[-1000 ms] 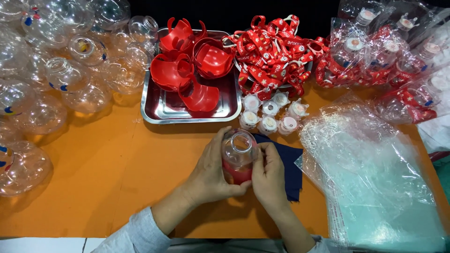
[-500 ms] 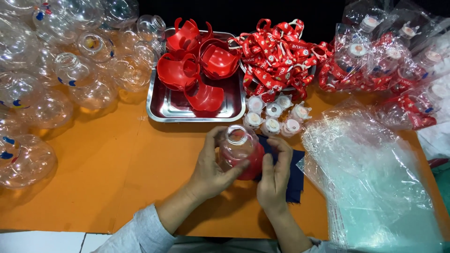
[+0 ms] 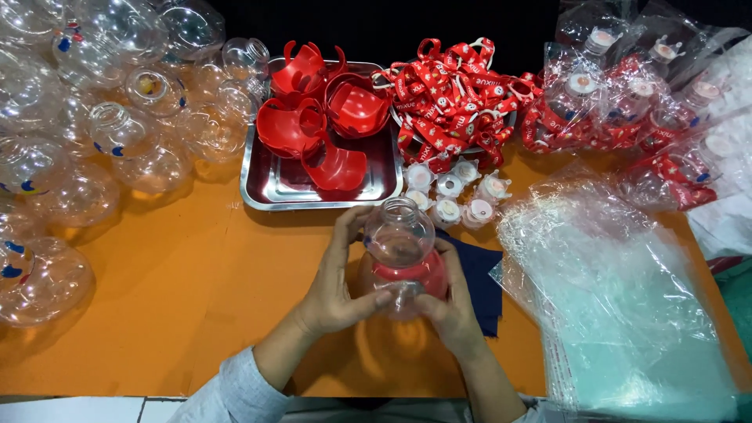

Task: Assembling plastic bottles by wiping them with a cloth and attaching red plastic components and a lanyard.

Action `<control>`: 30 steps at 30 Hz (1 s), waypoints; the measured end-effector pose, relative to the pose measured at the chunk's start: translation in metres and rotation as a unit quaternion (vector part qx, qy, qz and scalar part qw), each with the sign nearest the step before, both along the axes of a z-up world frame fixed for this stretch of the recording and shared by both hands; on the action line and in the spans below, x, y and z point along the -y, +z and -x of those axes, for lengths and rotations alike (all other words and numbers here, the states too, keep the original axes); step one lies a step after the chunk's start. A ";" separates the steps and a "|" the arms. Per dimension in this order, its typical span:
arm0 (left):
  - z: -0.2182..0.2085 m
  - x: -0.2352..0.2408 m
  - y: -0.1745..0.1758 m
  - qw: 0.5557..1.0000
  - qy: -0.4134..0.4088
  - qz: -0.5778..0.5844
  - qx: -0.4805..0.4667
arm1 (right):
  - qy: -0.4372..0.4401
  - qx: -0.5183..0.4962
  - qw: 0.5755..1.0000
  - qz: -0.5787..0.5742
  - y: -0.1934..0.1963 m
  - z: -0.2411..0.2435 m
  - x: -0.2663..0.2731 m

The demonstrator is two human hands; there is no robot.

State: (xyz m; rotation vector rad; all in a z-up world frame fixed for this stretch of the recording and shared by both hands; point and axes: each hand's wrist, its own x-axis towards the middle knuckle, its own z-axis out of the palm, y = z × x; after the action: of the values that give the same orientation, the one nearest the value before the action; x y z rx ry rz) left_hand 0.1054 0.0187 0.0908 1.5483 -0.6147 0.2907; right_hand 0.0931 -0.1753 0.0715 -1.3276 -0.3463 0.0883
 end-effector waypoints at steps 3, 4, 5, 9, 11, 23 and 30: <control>0.001 0.002 0.004 0.983 -0.153 0.074 -0.073 | 0.100 -0.084 0.984 -0.122 -0.016 -0.002 0.007; 0.003 0.004 0.003 0.983 -0.151 0.075 -0.072 | 0.102 -0.084 0.984 -0.121 -0.016 -0.003 0.004; 0.004 0.007 0.003 0.985 -0.120 0.085 -0.089 | 0.053 -0.092 0.991 -0.077 -0.015 -0.004 0.002; 0.004 0.011 0.008 0.990 0.119 -0.050 -0.054 | -0.093 -0.037 0.991 0.089 -0.003 0.002 -0.008; 0.004 0.009 0.002 0.985 0.148 -0.075 -0.042 | -0.051 -0.031 0.996 0.066 -0.002 0.001 -0.012; 0.000 0.007 -0.012 0.970 0.175 -0.151 0.079 | -0.053 0.051 0.983 0.170 0.016 -0.002 -0.015; 0.006 0.014 -0.029 0.951 0.239 -0.195 0.011 | -0.019 0.096 0.970 0.223 0.005 -0.004 -0.009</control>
State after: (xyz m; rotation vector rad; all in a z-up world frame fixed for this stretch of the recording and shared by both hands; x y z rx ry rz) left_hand 0.0989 0.0043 0.0618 2.0761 -0.3140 0.5779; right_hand 0.0967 -0.1658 0.0764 -1.7944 -0.4841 0.0036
